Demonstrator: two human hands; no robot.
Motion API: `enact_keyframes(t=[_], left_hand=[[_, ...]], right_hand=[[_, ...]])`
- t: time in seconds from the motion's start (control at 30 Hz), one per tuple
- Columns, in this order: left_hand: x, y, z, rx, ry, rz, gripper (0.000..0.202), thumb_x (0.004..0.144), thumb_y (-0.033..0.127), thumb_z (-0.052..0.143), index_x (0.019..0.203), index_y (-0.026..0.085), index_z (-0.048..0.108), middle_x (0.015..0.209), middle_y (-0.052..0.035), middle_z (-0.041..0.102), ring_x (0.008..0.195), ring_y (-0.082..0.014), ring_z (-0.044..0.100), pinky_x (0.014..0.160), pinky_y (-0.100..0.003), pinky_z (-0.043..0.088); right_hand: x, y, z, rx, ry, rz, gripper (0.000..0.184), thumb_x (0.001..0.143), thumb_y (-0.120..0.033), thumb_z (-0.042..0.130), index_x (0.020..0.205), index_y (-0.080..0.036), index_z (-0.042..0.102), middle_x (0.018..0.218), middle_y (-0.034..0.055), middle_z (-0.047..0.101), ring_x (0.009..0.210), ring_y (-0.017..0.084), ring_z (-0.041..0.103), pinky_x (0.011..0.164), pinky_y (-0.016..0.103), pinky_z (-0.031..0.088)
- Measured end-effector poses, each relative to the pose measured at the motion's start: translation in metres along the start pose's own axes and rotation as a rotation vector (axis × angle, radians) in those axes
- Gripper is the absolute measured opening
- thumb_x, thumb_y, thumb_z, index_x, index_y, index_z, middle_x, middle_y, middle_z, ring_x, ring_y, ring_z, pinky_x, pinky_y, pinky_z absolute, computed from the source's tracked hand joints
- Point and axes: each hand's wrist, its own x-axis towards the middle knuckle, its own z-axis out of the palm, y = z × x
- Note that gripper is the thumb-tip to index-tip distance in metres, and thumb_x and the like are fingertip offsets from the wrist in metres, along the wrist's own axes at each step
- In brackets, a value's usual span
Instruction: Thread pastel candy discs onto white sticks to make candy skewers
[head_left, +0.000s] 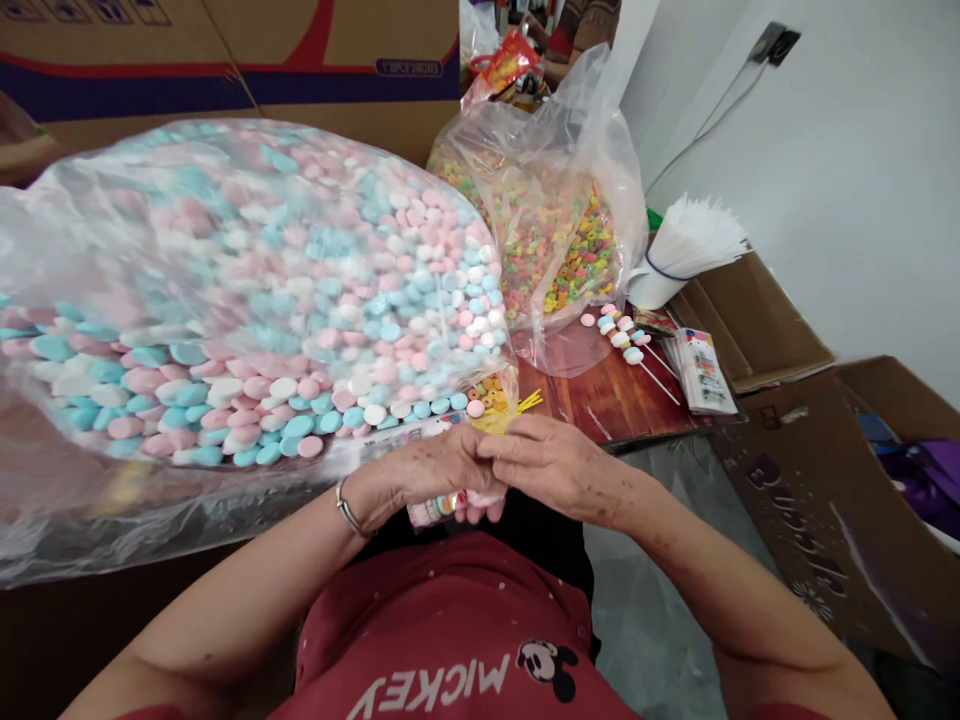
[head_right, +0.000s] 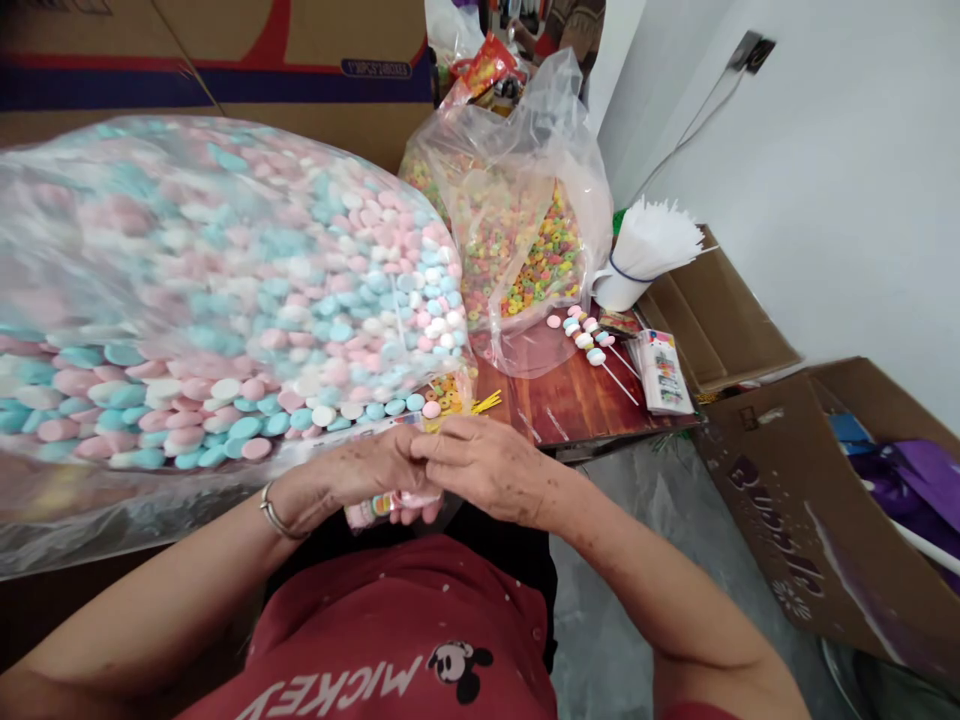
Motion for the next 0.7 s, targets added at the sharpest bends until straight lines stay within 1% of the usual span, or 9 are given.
enact_keyframes(t=[0.07, 0.13, 0.23, 0.3, 0.37, 0.43, 0.53, 0.63, 0.7], left_hand=[[-0.002, -0.004, 0.004, -0.040, -0.101, -0.069, 0.005, 0.059, 0.019, 0.069, 0.057, 0.013, 0.069, 0.052, -0.0014, 0.066, 0.042, -0.0087, 0.056, 0.041, -0.017, 0.045], [-0.004, -0.009, 0.010, -0.099, -0.129, -0.112, 0.005, 0.056, 0.017, 0.070, 0.059, 0.014, 0.070, 0.053, -0.0012, 0.067, 0.042, -0.0090, 0.056, 0.040, -0.017, 0.045], [-0.004, -0.017, 0.020, -0.100, -0.080, -0.140, 0.002, 0.056, 0.013, 0.067, 0.057, 0.014, 0.069, 0.050, 0.0001, 0.065, 0.042, -0.0085, 0.056, 0.040, -0.016, 0.044], [-0.004, -0.021, 0.024, -0.072, -0.001, -0.137, 0.006, 0.056, 0.011, 0.064, 0.058, 0.015, 0.069, 0.051, 0.0006, 0.065, 0.043, -0.0085, 0.056, 0.040, -0.015, 0.044], [-0.004, -0.025, 0.027, -0.074, 0.071, -0.127, 0.010, 0.056, 0.010, 0.062, 0.061, 0.015, 0.070, 0.052, 0.0009, 0.066, 0.043, -0.0092, 0.057, 0.040, -0.016, 0.045], [-0.003, -0.029, 0.029, -0.107, 0.099, -0.117, 0.012, 0.056, 0.009, 0.062, 0.063, 0.015, 0.070, 0.053, 0.0008, 0.066, 0.044, -0.0099, 0.057, 0.041, -0.017, 0.045], [-0.003, -0.030, 0.032, -0.149, 0.102, -0.129, 0.012, 0.055, 0.009, 0.063, 0.064, 0.015, 0.068, 0.054, -0.0002, 0.067, 0.044, -0.0104, 0.057, 0.041, -0.017, 0.045], [-0.003, -0.029, 0.034, -0.105, 0.098, -0.122, 0.010, 0.056, 0.010, 0.060, 0.063, 0.016, 0.065, 0.054, 0.0000, 0.066, 0.044, -0.0112, 0.056, 0.041, -0.019, 0.045], [-0.002, -0.028, 0.037, -0.031, 0.086, -0.108, 0.008, 0.057, 0.010, 0.058, 0.060, 0.016, 0.061, 0.054, 0.0004, 0.064, 0.045, -0.0125, 0.057, 0.042, -0.021, 0.045]], right_hand=[[-0.003, -0.007, -0.003, 0.083, -0.061, -0.030, 0.027, 0.102, -0.018, 0.040, 0.089, -0.015, 0.063, 0.093, 0.0049, 0.065, 0.080, 0.016, 0.050, 0.076, 0.030, 0.042], [-0.006, -0.017, -0.003, 0.109, -0.086, -0.019, 0.027, 0.102, -0.018, 0.040, 0.088, -0.016, 0.062, 0.084, 0.0031, 0.063, 0.074, 0.016, 0.048, 0.070, 0.030, 0.040], [-0.011, -0.034, 0.001, 0.064, -0.113, 0.066, 0.026, 0.101, -0.018, 0.039, 0.090, -0.015, 0.062, 0.084, 0.0047, 0.062, 0.073, 0.017, 0.049, 0.068, 0.030, 0.039], [-0.013, -0.043, 0.006, 0.003, -0.117, 0.165, 0.026, 0.100, -0.016, 0.038, 0.090, -0.014, 0.062, 0.087, 0.0071, 0.061, 0.076, 0.018, 0.051, 0.071, 0.031, 0.041], [-0.015, -0.048, 0.009, -0.046, -0.103, 0.228, 0.026, 0.099, -0.015, 0.038, 0.090, -0.014, 0.062, 0.089, 0.0089, 0.061, 0.079, 0.019, 0.051, 0.074, 0.032, 0.042], [-0.017, -0.049, 0.011, -0.048, -0.097, 0.219, 0.025, 0.099, -0.015, 0.038, 0.091, -0.014, 0.061, 0.089, 0.0088, 0.060, 0.079, 0.019, 0.051, 0.074, 0.032, 0.042], [-0.019, -0.045, 0.009, 0.005, -0.088, 0.181, 0.024, 0.100, -0.015, 0.039, 0.090, -0.014, 0.061, 0.084, 0.0071, 0.058, 0.076, 0.018, 0.048, 0.072, 0.031, 0.040], [-0.022, -0.044, 0.008, 0.013, -0.085, 0.189, 0.027, 0.099, -0.013, 0.037, 0.084, -0.014, 0.059, 0.080, 0.0066, 0.057, 0.073, 0.018, 0.046, 0.070, 0.030, 0.039], [-0.022, -0.046, 0.011, -0.040, -0.086, 0.191, 0.029, 0.098, -0.011, 0.036, 0.081, -0.015, 0.059, 0.078, 0.0064, 0.056, 0.071, 0.018, 0.045, 0.068, 0.031, 0.037]])
